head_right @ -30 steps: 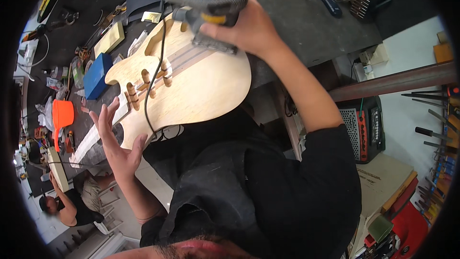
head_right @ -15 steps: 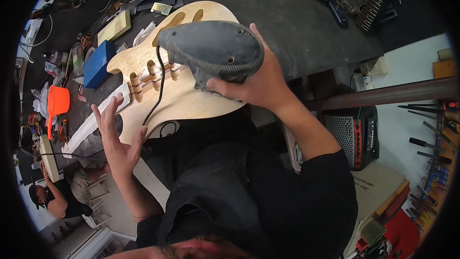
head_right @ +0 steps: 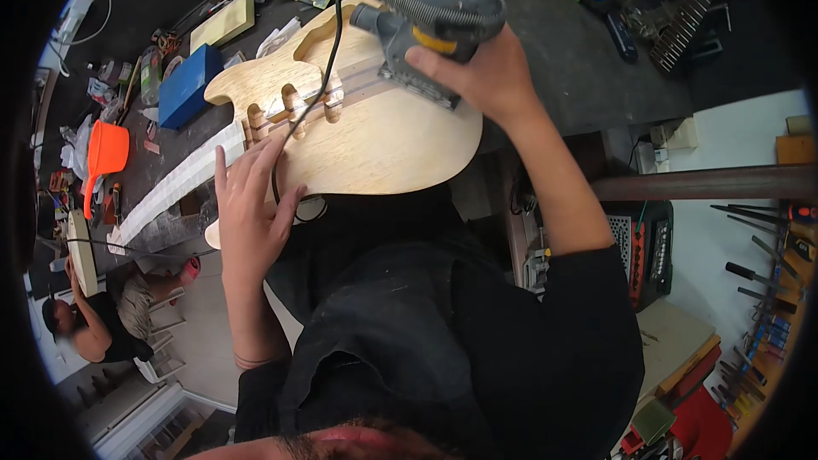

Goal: The person uses a handheld orbital sander to smooth the surface of a wooden guitar body, then applies a liquid from a small bottle to the recessed pick-up areas.

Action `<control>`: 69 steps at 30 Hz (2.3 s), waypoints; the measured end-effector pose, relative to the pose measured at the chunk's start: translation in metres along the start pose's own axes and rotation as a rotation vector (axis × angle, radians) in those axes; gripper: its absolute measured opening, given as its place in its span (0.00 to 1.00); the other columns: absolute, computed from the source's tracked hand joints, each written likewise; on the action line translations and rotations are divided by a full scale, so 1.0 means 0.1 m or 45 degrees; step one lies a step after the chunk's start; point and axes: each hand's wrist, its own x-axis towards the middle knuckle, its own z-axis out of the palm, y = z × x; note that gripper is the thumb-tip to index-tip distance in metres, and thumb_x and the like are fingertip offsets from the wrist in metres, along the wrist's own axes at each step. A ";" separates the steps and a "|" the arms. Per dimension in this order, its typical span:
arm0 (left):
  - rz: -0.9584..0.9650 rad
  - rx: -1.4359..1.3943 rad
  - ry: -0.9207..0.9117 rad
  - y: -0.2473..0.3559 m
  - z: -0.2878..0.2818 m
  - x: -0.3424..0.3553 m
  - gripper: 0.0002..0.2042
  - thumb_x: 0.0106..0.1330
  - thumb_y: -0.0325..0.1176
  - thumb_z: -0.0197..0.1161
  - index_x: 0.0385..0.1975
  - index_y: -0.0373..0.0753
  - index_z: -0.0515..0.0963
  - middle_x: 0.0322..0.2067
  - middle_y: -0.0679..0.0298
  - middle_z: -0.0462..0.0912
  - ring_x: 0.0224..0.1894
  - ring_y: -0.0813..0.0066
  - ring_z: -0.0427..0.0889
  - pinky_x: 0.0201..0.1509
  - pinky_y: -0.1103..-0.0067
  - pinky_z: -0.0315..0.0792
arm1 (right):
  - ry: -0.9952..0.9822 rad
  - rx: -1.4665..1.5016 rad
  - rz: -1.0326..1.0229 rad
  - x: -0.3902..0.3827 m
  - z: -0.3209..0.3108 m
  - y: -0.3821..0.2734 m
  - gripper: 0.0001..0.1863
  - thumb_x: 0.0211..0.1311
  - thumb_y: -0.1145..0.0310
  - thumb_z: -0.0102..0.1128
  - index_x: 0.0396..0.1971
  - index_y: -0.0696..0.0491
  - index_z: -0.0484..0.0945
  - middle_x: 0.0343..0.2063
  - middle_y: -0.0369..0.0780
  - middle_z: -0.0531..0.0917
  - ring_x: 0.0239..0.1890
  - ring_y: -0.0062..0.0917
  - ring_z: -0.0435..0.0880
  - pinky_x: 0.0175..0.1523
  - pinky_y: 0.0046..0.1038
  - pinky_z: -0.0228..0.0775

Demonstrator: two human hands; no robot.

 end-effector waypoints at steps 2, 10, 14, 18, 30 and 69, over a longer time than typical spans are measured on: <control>0.007 0.022 0.120 -0.04 0.06 -0.06 0.29 0.68 0.25 0.77 0.71 0.41 0.82 0.54 0.56 0.89 0.63 0.53 0.87 0.87 0.45 0.61 | -0.023 0.083 0.030 -0.22 0.10 -0.20 0.35 0.59 0.47 0.90 0.60 0.52 0.90 0.54 0.43 0.96 0.59 0.38 0.95 0.74 0.42 0.80; -0.427 -0.358 0.467 -0.22 -0.09 -0.40 0.19 0.69 0.14 0.63 0.59 0.33 0.84 0.39 0.61 0.82 0.39 0.73 0.81 0.45 0.75 0.75 | -0.166 -0.133 -0.319 -0.82 0.26 -0.75 0.40 0.56 0.53 0.92 0.66 0.56 0.86 0.59 0.44 0.93 0.66 0.40 0.91 0.93 0.50 0.50; -0.550 -0.385 0.360 -0.30 -0.33 -0.44 0.19 0.69 0.15 0.62 0.59 0.33 0.84 0.38 0.66 0.80 0.36 0.82 0.76 0.40 0.83 0.69 | -0.132 0.054 -0.287 -0.67 0.24 -0.63 0.45 0.50 0.48 0.93 0.66 0.55 0.86 0.59 0.46 0.92 0.66 0.44 0.90 0.92 0.63 0.48; -0.497 -0.277 0.092 -0.24 -0.43 -0.18 0.19 0.69 0.17 0.67 0.60 0.35 0.84 0.40 0.62 0.84 0.35 0.75 0.82 0.40 0.77 0.76 | -0.112 0.140 -0.178 -0.24 0.18 -0.30 0.45 0.52 0.45 0.93 0.66 0.54 0.86 0.60 0.46 0.92 0.69 0.45 0.88 0.91 0.62 0.51; 0.528 -0.047 -0.146 0.43 -0.20 2.51 0.46 0.68 0.56 0.82 0.83 0.43 0.74 0.64 0.48 0.84 0.65 0.43 0.85 0.69 0.58 0.80 | -0.479 0.312 -0.160 1.00 0.00 0.51 0.47 0.60 0.54 0.94 0.75 0.53 0.78 0.65 0.43 0.89 0.69 0.34 0.88 0.75 0.39 0.82; 0.747 0.001 -0.232 0.67 -0.07 2.56 0.34 0.49 0.37 0.85 0.62 0.41 0.88 0.56 0.56 0.88 0.57 0.50 0.90 0.63 0.61 0.83 | -1.686 -0.150 0.483 1.12 -0.58 0.53 0.15 0.71 0.61 0.79 0.40 0.59 0.88 0.25 0.41 0.92 0.25 0.25 0.93 0.30 0.28 0.81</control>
